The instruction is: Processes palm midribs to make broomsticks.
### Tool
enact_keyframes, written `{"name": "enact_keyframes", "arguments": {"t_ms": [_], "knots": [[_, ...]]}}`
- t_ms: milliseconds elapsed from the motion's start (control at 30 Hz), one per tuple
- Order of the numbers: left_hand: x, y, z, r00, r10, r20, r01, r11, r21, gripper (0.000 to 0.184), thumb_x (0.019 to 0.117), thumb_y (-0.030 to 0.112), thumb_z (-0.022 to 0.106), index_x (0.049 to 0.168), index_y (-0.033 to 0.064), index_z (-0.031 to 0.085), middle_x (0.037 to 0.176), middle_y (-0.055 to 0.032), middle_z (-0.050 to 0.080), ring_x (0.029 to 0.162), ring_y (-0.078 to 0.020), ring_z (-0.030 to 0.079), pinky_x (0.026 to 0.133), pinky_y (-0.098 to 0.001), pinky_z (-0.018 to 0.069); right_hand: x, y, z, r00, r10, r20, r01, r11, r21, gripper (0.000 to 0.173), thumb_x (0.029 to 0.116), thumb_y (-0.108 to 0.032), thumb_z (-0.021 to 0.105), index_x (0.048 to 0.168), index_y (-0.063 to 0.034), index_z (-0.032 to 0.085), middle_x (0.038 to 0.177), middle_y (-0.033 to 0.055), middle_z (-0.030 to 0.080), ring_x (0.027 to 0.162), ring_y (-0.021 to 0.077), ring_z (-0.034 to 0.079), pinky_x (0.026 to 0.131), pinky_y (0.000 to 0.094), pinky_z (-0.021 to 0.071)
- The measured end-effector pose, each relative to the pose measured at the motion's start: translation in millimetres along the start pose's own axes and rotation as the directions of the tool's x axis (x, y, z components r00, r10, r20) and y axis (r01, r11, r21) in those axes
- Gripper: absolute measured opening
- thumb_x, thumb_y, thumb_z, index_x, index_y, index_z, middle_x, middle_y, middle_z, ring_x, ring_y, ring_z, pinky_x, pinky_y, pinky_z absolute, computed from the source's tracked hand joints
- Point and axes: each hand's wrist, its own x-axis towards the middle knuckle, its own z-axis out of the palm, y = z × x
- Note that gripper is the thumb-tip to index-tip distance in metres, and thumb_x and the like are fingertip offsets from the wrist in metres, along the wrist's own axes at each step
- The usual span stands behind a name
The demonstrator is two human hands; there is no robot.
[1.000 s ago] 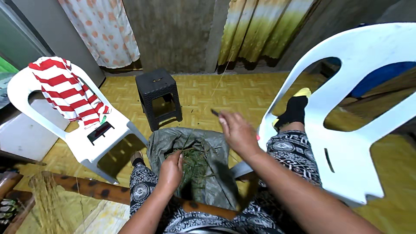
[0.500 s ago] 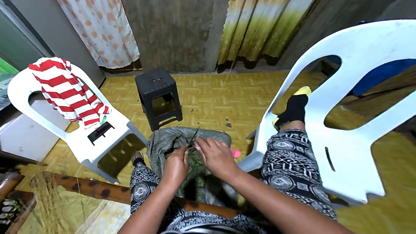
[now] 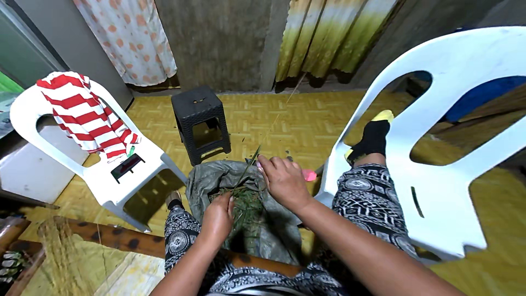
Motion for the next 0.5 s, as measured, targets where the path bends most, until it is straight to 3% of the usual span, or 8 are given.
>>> {"name": "enact_keyframes", "arguments": {"t_ms": [133, 267, 367, 500], "knots": [[-4, -5, 1, 0.999, 0.018, -0.026, -0.018, 1.000, 0.000, 0.034, 0.1084, 0.013, 0.048, 0.126, -0.0078, 0.067, 0.116, -0.0233, 0.072, 0.109, -0.0345, 0.071, 0.101, -0.0467, 0.0537, 3, 4, 0, 1.000, 0.020, 0.010, -0.020, 1.000, -0.001, 0.035, 0.1062, -0.020, 0.052, 0.134, -0.0033, 0.066, 0.096, 0.0249, 0.069, 0.087, 0.0463, 0.069, 0.073, 0.0604, 0.0526], [-10, -14, 2, 1.000, 0.005, -0.008, -0.005, 1.000, -0.001, 0.033, 0.1085, 0.014, 0.047, 0.124, -0.0070, 0.068, 0.112, -0.0231, 0.073, 0.104, -0.0346, 0.072, 0.098, -0.0475, 0.0547, 13, 21, -10, 0.980, 0.169, 0.102, -0.174, 0.984, 0.044, 0.037, 0.1076, -0.018, 0.050, 0.139, -0.0025, 0.062, 0.107, 0.0303, 0.067, 0.099, 0.0518, 0.066, 0.082, 0.0661, 0.0500], [-11, -19, 2, 1.000, -0.021, 0.013, 0.022, 1.000, -0.011, 0.033, 0.1086, 0.014, 0.047, 0.125, -0.0069, 0.068, 0.114, -0.0231, 0.072, 0.107, -0.0343, 0.071, 0.100, -0.0472, 0.0537, 23, 31, -23, 0.925, 0.328, 0.193, -0.346, 0.936, 0.065, 0.039, 0.1108, -0.022, 0.045, 0.143, -0.0018, 0.057, 0.118, 0.0320, 0.064, 0.111, 0.0524, 0.062, 0.092, 0.0681, 0.0467], [-4, -14, 0, 0.993, -0.091, 0.071, 0.091, 0.996, -0.004, 0.036, 0.1100, 0.016, 0.045, 0.129, -0.0069, 0.065, 0.117, -0.0235, 0.071, 0.110, -0.0339, 0.070, 0.102, -0.0462, 0.0521, 14, 15, -29, 0.926, 0.277, 0.255, -0.323, 0.933, 0.160, 0.041, 0.1116, -0.023, 0.042, 0.142, 0.0007, 0.057, 0.119, 0.0313, 0.064, 0.112, 0.0510, 0.063, 0.093, 0.0671, 0.0488]]}}
